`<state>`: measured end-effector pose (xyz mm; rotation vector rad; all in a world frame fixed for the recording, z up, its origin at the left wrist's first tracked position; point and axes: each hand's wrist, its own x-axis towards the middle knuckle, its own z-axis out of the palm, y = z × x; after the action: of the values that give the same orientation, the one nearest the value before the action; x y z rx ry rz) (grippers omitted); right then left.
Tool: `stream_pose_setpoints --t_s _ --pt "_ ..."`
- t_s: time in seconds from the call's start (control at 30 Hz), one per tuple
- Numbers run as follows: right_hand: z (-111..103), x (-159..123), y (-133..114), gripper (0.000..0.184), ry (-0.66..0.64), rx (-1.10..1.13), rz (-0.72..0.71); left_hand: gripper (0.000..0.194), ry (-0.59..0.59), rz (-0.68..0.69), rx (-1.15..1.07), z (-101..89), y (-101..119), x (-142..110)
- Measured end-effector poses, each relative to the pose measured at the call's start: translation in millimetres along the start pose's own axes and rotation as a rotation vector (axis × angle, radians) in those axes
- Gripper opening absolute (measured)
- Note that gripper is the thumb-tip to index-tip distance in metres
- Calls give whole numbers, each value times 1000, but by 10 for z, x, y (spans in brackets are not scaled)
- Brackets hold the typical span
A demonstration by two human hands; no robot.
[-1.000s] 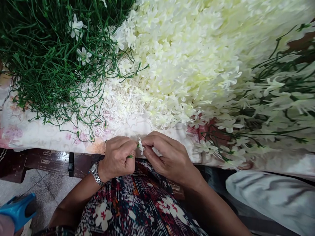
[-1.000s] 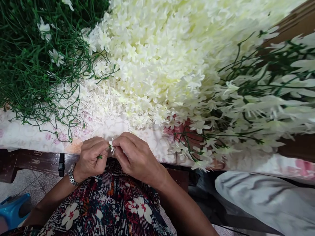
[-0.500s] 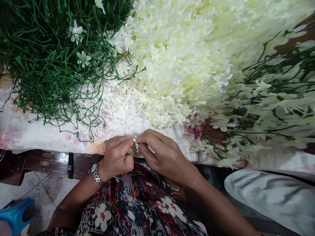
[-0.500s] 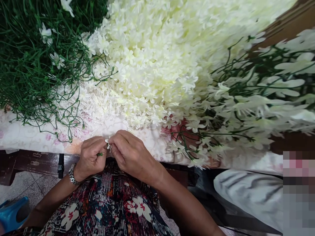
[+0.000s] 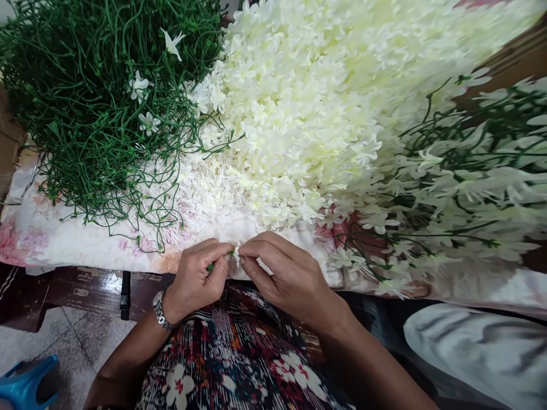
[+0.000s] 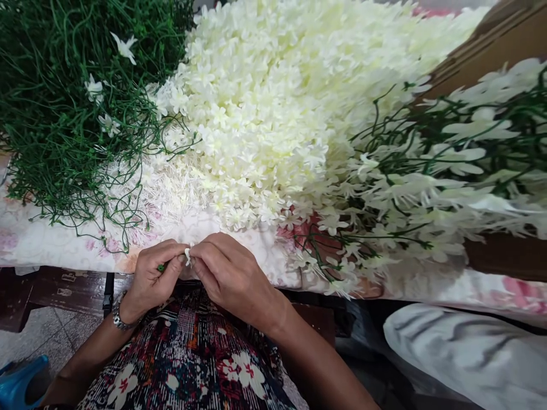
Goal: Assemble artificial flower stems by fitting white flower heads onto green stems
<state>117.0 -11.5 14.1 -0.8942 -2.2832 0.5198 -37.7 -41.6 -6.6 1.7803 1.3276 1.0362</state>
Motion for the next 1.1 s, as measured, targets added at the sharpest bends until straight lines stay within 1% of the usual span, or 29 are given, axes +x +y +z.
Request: stream_pose_setpoints --t_s 0.1,0.2,0.27,0.43,0.5,0.63,0.77,0.87,0.97,1.1 --pt "-12 -7 13 12 -18 -31 -18 21 56 -5 -8 4 11 10" --pt "-22 -13 19 11 -36 -47 -30 15 65 -13 -32 3 22 17" --pt "-22 -14 17 11 -26 -48 -30 13 75 3 -54 3 26 20" --pt "0 -20 2 14 32 21 -21 14 164 50 -56 12 13 11" --pt "8 -31 -1 15 40 56 -16 16 194 99 -29 14 -6 -2" --pt "-12 -66 -1 19 51 98 -11 23 226 255 62 6 -52 -27" --pt "-80 -77 9 30 88 197 -22 29 225 363 93 -8 -83 -34" --pt "-111 -61 24 31 43 214 -60 29 211 402 76 -10 -96 -32" --pt "-98 -52 40 26 7 207 -86 27 198 396 55 -7 -103 -33" --pt "-60 -65 49 23 24 270 -62 25 167 371 8 -6 -107 -35"
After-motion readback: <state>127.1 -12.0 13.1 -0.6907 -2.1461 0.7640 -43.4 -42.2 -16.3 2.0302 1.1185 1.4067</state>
